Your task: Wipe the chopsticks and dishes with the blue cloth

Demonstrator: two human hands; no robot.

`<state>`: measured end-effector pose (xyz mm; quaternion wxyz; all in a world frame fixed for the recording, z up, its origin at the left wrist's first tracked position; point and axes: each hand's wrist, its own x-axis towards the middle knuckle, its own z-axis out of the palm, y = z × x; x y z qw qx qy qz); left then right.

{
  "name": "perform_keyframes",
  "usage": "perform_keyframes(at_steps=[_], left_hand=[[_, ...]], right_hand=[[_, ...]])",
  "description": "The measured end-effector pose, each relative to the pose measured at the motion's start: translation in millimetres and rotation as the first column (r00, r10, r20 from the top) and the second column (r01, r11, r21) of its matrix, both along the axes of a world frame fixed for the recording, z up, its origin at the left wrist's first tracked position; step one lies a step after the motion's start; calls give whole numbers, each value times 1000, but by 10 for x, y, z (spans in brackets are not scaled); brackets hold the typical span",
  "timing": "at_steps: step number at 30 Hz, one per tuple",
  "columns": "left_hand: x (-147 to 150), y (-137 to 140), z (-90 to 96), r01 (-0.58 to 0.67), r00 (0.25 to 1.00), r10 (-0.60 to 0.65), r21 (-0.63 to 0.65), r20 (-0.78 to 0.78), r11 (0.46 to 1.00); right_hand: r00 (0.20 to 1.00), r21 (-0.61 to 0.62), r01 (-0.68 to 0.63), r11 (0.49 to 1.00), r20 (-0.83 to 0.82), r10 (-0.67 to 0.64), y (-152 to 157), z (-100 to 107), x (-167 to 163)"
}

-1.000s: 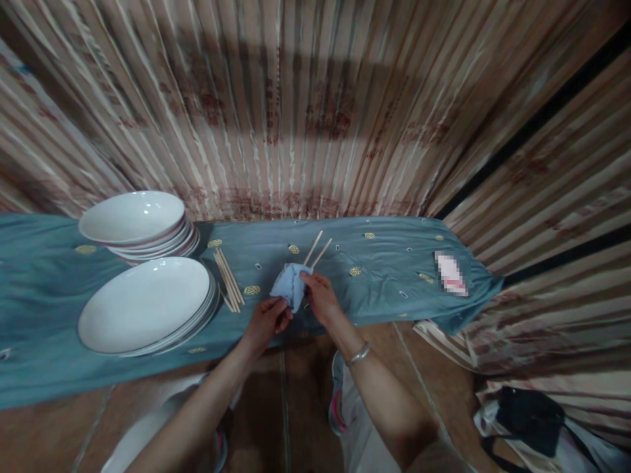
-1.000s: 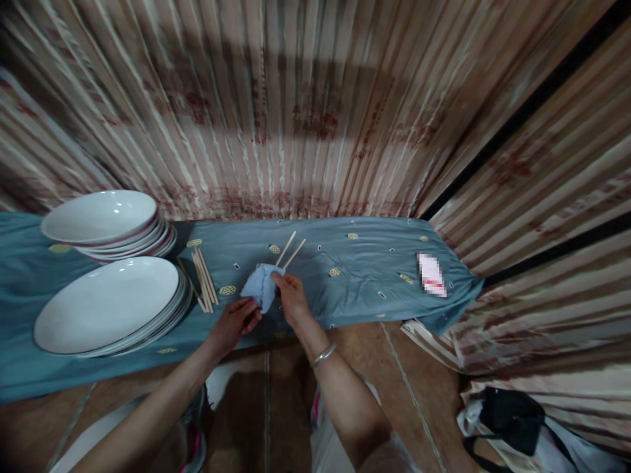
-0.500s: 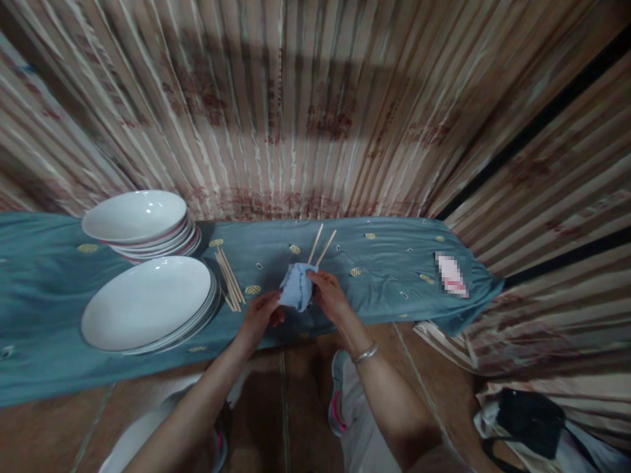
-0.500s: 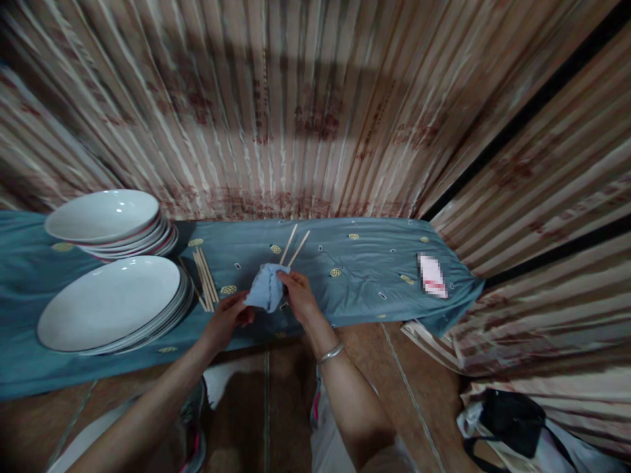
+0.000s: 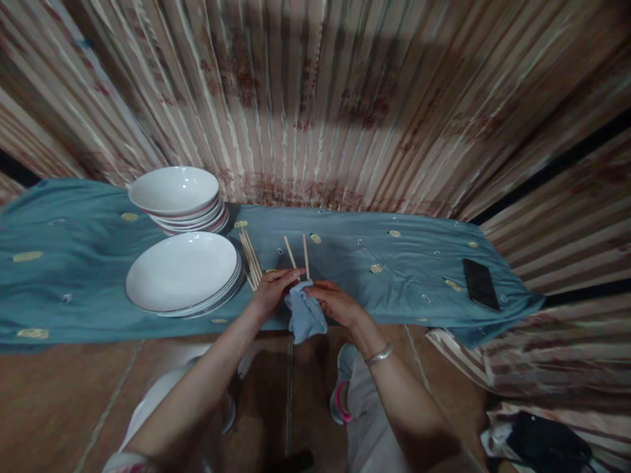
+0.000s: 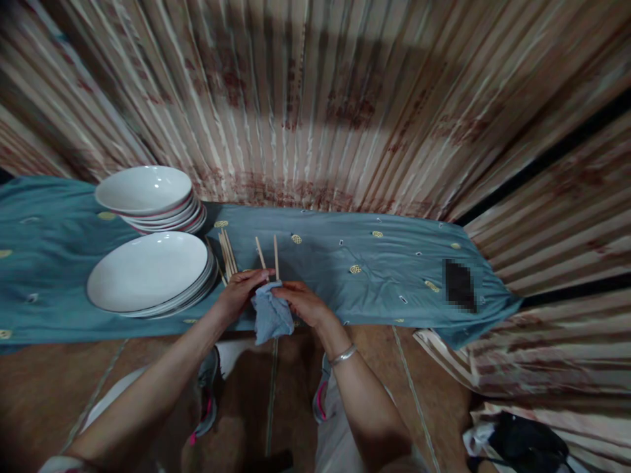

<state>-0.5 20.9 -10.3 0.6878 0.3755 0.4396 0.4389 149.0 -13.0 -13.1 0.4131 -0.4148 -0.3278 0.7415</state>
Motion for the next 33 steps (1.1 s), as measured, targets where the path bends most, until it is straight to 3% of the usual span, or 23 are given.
perform_keyframes(at_steps=[9, 16, 33], left_hand=[[-57, -27, -3, 100, 995, -99, -43, 15, 994], [-82, -34, 13, 137, 990, -139, -94, -21, 986], [-194, 110, 87, -91, 988, 95, 40, -126, 995]], right_hand=[[993, -9, -120, 993, -2, 120, -33, -3, -29], [990, -19, -140, 990, -1, 140, -44, -31, -59], [964, -19, -247, 969, 97, 247, -138, -123, -42]])
